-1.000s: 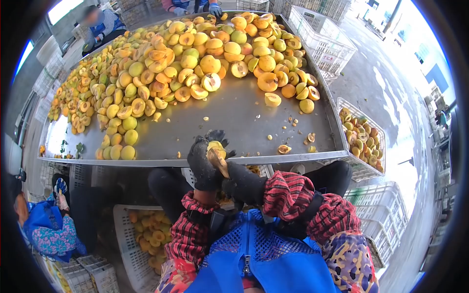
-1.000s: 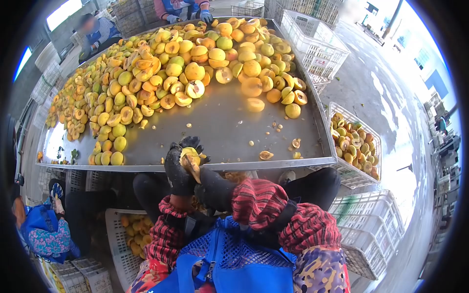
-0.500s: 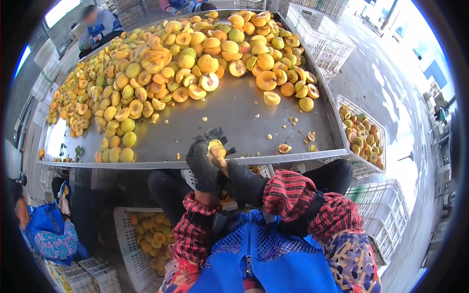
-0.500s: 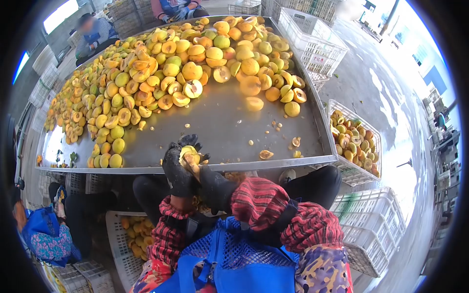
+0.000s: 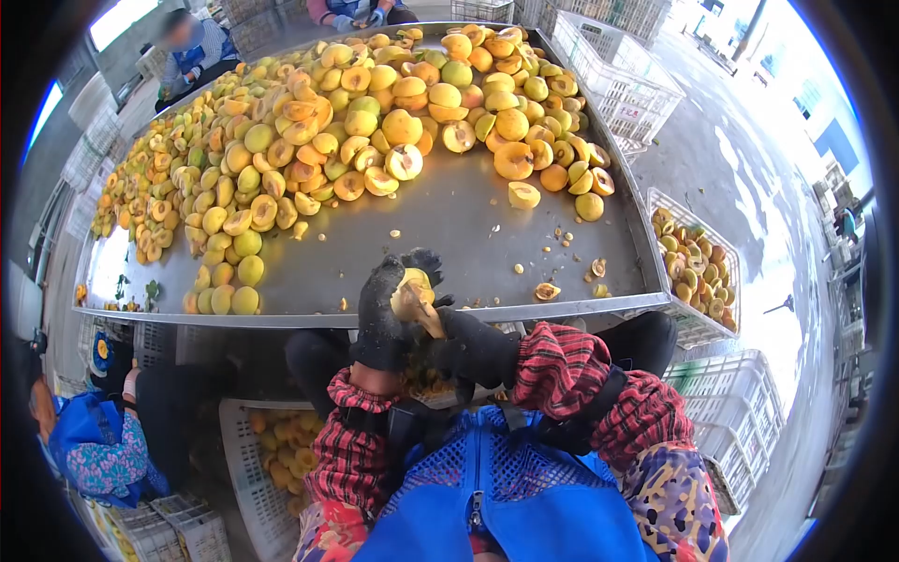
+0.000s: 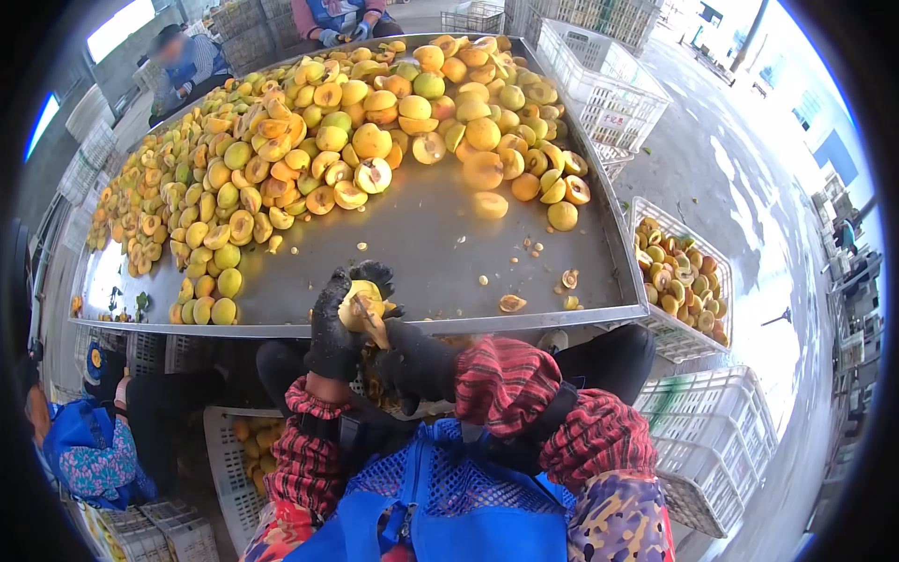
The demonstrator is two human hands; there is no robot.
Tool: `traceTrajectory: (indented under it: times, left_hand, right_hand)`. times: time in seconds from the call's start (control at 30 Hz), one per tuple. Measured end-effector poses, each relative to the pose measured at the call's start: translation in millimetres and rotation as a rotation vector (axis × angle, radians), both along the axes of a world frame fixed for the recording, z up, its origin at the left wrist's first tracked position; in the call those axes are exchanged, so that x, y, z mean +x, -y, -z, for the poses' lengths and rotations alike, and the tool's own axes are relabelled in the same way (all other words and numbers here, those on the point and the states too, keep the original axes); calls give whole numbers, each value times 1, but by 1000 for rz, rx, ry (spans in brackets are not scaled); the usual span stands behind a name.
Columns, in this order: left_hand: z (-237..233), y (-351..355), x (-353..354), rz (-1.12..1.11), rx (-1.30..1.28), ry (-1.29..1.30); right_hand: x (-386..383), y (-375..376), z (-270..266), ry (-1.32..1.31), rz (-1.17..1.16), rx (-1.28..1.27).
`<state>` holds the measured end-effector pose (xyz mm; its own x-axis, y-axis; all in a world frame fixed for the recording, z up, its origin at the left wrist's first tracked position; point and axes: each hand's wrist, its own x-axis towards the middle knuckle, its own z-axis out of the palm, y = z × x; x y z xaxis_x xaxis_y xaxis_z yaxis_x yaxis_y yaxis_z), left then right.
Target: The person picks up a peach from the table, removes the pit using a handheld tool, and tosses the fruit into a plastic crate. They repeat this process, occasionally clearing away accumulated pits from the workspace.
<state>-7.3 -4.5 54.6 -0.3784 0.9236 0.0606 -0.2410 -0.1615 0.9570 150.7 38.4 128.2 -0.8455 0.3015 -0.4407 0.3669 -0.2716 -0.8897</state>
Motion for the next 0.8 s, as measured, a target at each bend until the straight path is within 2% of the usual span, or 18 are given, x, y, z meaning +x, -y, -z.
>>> traceTrajectory:
  times: [0.07,0.13,0.2,0.27,0.37,0.47,0.57,0.67,0.73,0.8]
  left_hand:
    - [-19,7,-11,80,-82,-861]
    - [9,-2,-22,162,-45,-329]
    - [18,-4,-24,216,-16,53]
    - [9,-1,-19,250,1,282]
    - [8,3,-12,175,20,264]
    - [7,7,-8,162,38,430]
    - [6,12,-3,83,28,239]
    - [10,15,-3,80,-50,147]
    - [17,17,-5,98,-24,-85]
    - [14,17,-1,157,-59,148]
  right_hand:
    - [-3,-1,9,-7,26,-106]
    - [-2,0,2,-17,36,-110]
    - [-1,1,5,-42,36,-110]
    - [0,1,16,-84,27,-108]
    - [1,2,8,-45,50,-173]
    - [2,5,15,-79,69,-269]
    - [2,15,16,-94,140,-223]
    - [8,28,27,-187,242,-294]
    - [11,37,14,-202,306,-303]
    - [15,39,10,-211,338,-304]
